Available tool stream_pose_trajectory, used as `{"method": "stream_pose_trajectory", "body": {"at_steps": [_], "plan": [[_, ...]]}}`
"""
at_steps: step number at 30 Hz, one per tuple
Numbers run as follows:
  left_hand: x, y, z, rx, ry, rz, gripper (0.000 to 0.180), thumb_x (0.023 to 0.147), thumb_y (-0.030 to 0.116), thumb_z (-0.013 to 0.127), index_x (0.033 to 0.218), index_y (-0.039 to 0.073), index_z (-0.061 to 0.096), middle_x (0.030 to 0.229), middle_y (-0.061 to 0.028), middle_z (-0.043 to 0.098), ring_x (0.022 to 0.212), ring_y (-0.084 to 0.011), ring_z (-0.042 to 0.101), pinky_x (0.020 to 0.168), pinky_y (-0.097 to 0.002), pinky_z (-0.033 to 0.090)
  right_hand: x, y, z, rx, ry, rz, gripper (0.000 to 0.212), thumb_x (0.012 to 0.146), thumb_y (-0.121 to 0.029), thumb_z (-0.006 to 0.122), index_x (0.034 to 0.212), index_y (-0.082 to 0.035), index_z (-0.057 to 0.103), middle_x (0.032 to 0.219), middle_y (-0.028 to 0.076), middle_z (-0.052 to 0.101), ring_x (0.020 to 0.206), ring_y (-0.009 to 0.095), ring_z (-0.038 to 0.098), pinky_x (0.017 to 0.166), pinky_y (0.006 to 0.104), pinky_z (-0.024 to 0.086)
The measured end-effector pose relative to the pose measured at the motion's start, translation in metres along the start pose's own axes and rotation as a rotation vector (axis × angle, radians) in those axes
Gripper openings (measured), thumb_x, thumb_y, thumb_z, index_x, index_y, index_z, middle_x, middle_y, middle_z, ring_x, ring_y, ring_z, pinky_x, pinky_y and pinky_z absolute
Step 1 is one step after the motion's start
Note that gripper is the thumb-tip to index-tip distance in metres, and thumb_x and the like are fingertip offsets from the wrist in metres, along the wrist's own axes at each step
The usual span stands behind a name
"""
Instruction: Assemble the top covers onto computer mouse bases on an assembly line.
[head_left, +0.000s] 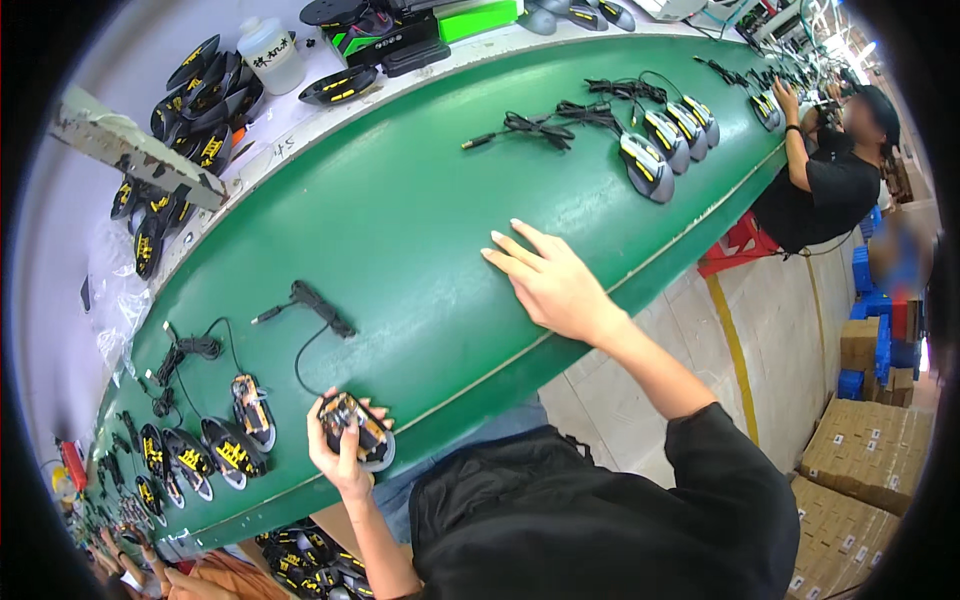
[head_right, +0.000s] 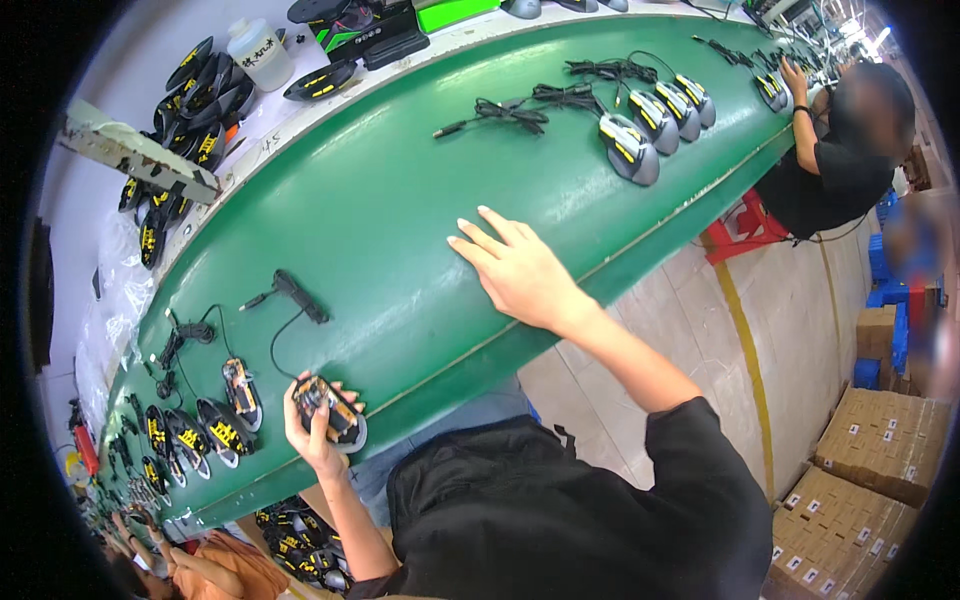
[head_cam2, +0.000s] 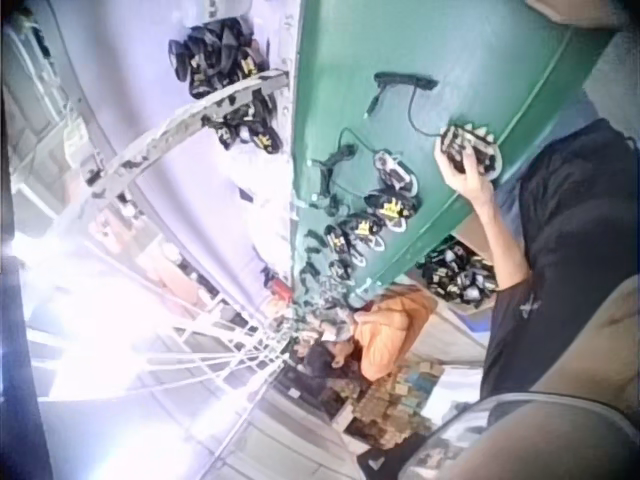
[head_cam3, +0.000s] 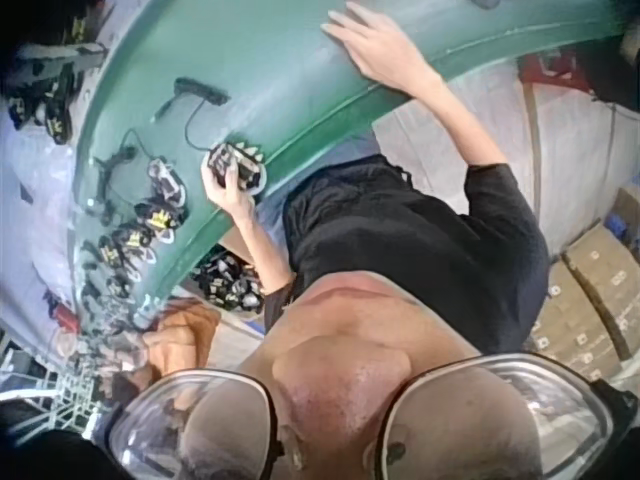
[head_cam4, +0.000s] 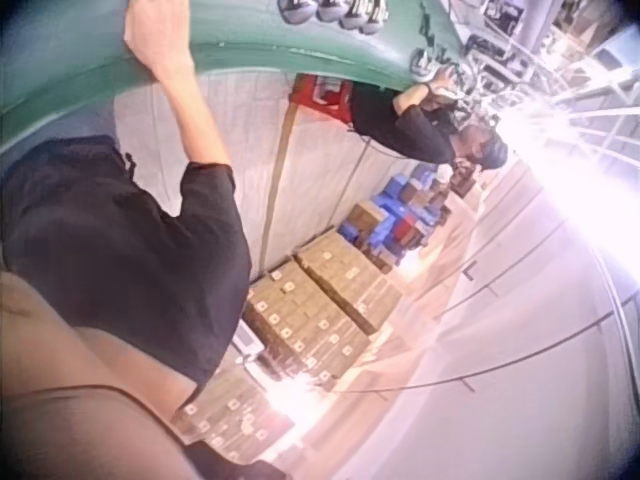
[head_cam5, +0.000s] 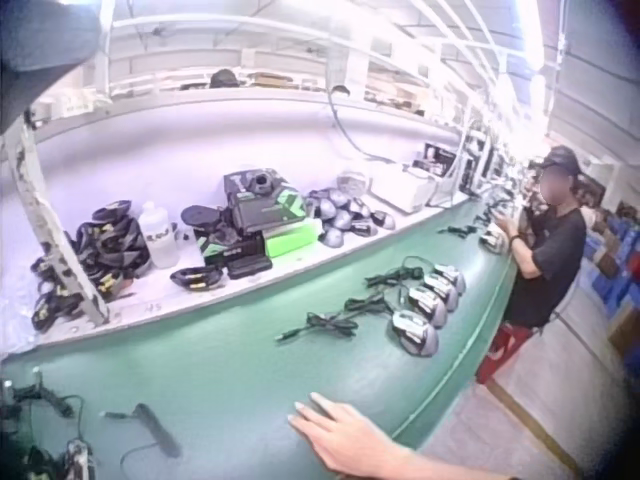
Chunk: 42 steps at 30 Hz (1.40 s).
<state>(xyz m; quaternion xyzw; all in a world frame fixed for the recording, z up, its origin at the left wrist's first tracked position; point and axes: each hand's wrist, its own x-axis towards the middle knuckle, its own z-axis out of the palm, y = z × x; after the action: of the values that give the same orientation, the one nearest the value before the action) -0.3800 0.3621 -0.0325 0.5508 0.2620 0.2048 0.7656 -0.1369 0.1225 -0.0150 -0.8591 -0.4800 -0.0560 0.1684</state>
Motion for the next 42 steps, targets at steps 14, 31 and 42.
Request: {"method": "stream_pose_trajectory", "body": {"at_steps": [14,31,42], "plan": [[0.004,-0.006,-0.010,-0.174,0.026,0.066,0.024,0.091,0.001,0.055,0.114,-0.004,0.052,0.089,-0.0123,0.066,0.079,-0.0197,0.070,0.064,-0.0323,0.060,0.088,-0.208,0.021,0.638,0.187,-0.163,0.030,0.084,-0.007,0.066,0.114,-0.008,0.065,0.089,0.012,0.071,0.082,0.027,0.070,0.074,0.0339,0.055],[0.002,-0.013,-0.010,-0.074,-0.010,0.159,0.030,0.088,0.001,0.054,0.118,-0.002,0.053,0.089,-0.0111,0.067,0.077,-0.0198,0.071,0.064,-0.0315,0.059,0.255,-0.129,0.076,0.095,0.213,0.218,0.017,0.076,-0.020,0.063,0.086,-0.012,0.074,0.089,0.017,0.071,0.088,0.035,0.068,0.082,0.0431,0.053],[0.005,-0.008,-0.013,-0.154,-0.046,0.122,0.031,0.087,0.001,0.055,0.118,-0.002,0.053,0.086,-0.0103,0.067,0.076,-0.0191,0.071,0.061,-0.0300,0.057,0.318,0.022,0.064,-0.455,0.199,0.080,0.019,0.082,-0.019,0.065,0.098,-0.008,0.062,0.091,0.013,0.067,0.090,0.034,0.064,0.075,0.0455,0.050]]}}
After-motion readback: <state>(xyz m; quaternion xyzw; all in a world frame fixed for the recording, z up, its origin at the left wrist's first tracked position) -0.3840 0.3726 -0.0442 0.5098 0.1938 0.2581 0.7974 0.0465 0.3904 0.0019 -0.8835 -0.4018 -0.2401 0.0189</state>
